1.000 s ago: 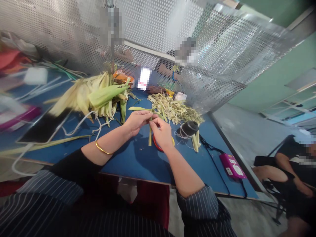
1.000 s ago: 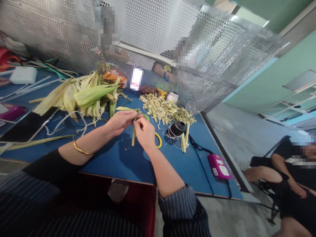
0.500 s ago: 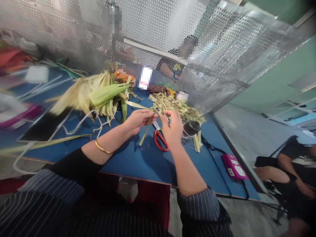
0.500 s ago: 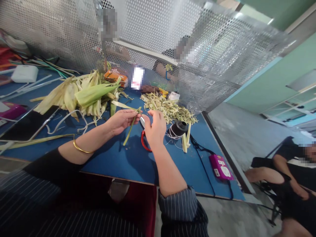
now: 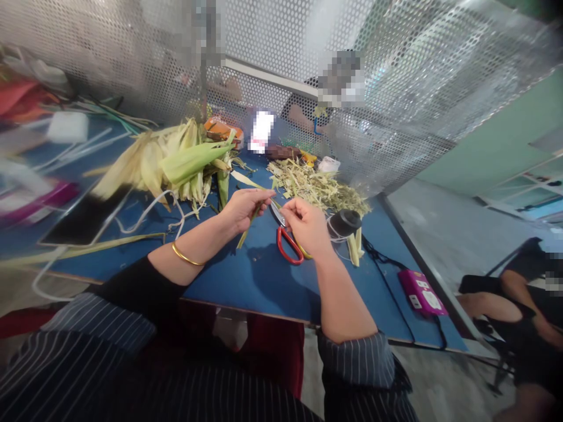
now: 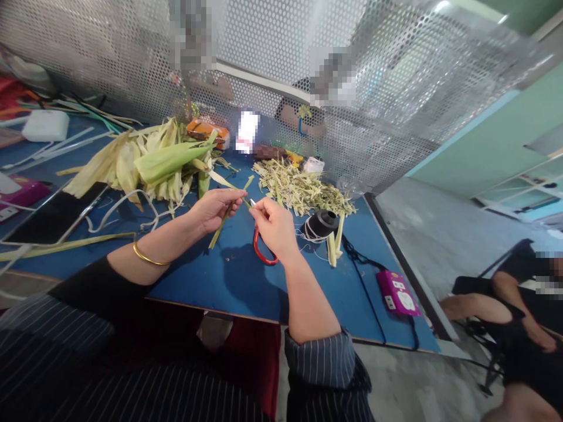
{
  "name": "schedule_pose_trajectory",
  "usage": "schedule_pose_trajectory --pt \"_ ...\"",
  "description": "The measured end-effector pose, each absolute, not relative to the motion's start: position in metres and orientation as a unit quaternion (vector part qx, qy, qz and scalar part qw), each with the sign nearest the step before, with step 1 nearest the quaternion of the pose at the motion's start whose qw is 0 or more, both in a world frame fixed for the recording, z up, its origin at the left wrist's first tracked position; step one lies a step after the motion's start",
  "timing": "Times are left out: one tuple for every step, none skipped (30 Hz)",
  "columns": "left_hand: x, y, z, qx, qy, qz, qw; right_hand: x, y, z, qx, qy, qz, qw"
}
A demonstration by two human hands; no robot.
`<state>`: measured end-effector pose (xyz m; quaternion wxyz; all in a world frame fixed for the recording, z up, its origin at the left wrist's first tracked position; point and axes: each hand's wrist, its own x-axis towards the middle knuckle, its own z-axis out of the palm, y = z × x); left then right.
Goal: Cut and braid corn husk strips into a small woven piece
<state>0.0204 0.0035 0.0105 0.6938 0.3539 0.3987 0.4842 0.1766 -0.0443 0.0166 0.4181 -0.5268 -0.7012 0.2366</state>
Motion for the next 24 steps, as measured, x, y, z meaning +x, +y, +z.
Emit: schedule_pose_trajectory --pt "0.019 0.004 0.011 0.353 0.395 0.479 0.7 0.178 -0.043 0.017 -0.53 -0.698 0.237 0.419" --pt "0.018 0.005 0.011 0.352 0.387 0.471 0.71 0.18 -0.042 0.016 -0.538 -0.691 0.232 0.424" --pt "0.017 0.006 0.012 0.351 0.378 0.462 0.722 0.181 -0.04 0.015 -0.547 -0.682 0.222 0.431" --pt "0.017 0.006 0.012 0.351 0.366 0.451 0.735 0.182 -0.038 0.014 -0.554 -0.672 0.214 0.443" --pt "0.017 0.006 0.011 0.353 0.354 0.441 0.746 0.182 -0.035 0.012 -0.559 -0.659 0.213 0.457" --pt "0.017 0.005 0.011 0.354 0.347 0.431 0.754 0.182 -0.033 0.01 -0.559 -0.641 0.225 0.475" --pt "0.018 0.004 0.011 0.357 0.343 0.419 0.761 0.182 -0.031 0.008 -0.556 -0.619 0.252 0.493" --pt "0.019 0.002 0.01 0.364 0.342 0.406 0.765 0.181 -0.029 0.006 -0.55 -0.592 0.293 0.511" --pt "0.02 0.0 0.009 0.375 0.342 0.394 0.766 0.18 -0.027 0.004 -0.541 -0.559 0.343 0.527" --pt "0.021 -0.003 0.009 0.391 0.342 0.385 0.763 0.179 -0.026 0.002 -0.53 -0.521 0.394 0.54" --pt "0.023 -0.005 0.008 0.41 0.341 0.38 0.756 0.178 -0.025 0.0 -0.517 -0.484 0.443 0.55" --pt "0.024 -0.008 0.008 0.432 0.339 0.378 0.745 0.177 -0.025 -0.001 -0.501 -0.452 0.486 0.556" --pt "0.025 -0.01 0.007 0.453 0.337 0.379 0.733 0.175 -0.025 -0.002 -0.485 -0.427 0.52 0.559" --pt "0.027 -0.012 0.006 0.469 0.339 0.381 0.721 0.174 -0.025 -0.003 -0.471 -0.411 0.542 0.561" --pt "0.027 -0.013 0.005 0.481 0.342 0.381 0.711 0.173 -0.026 -0.003 -0.461 -0.404 0.553 0.565" --pt "0.028 -0.013 0.004 0.49 0.345 0.381 0.704 0.172 -0.026 -0.003 -0.455 -0.401 0.552 0.572" --pt "0.028 -0.013 0.003 0.496 0.348 0.38 0.699 0.171 -0.027 -0.002 -0.452 -0.401 0.543 0.583" --pt "0.029 -0.013 0.002 0.499 0.351 0.379 0.696 0.17 -0.027 -0.002 -0.45 -0.399 0.528 0.599" --pt "0.029 -0.012 0.002 0.501 0.353 0.376 0.695 0.169 -0.028 -0.001 -0.448 -0.395 0.511 0.618" --pt "0.029 -0.012 0.002 0.502 0.354 0.372 0.696 0.168 -0.028 -0.001 -0.444 -0.389 0.494 0.638" --pt "0.029 -0.012 0.002 0.503 0.356 0.367 0.697 0.167 -0.028 -0.001 -0.441 -0.383 0.484 0.652" --pt "0.029 -0.012 0.002 0.504 0.358 0.36 0.699 0.166 -0.028 -0.001 -0.438 -0.377 0.476 0.663" --pt "0.029 -0.012 0.002 0.503 0.36 0.353 0.702 0.165 -0.028 -0.002 -0.435 -0.371 0.47 0.673" --pt "0.029 -0.012 0.003 0.502 0.362 0.344 0.706 0.164 -0.029 -0.003 -0.432 -0.364 0.467 0.68"
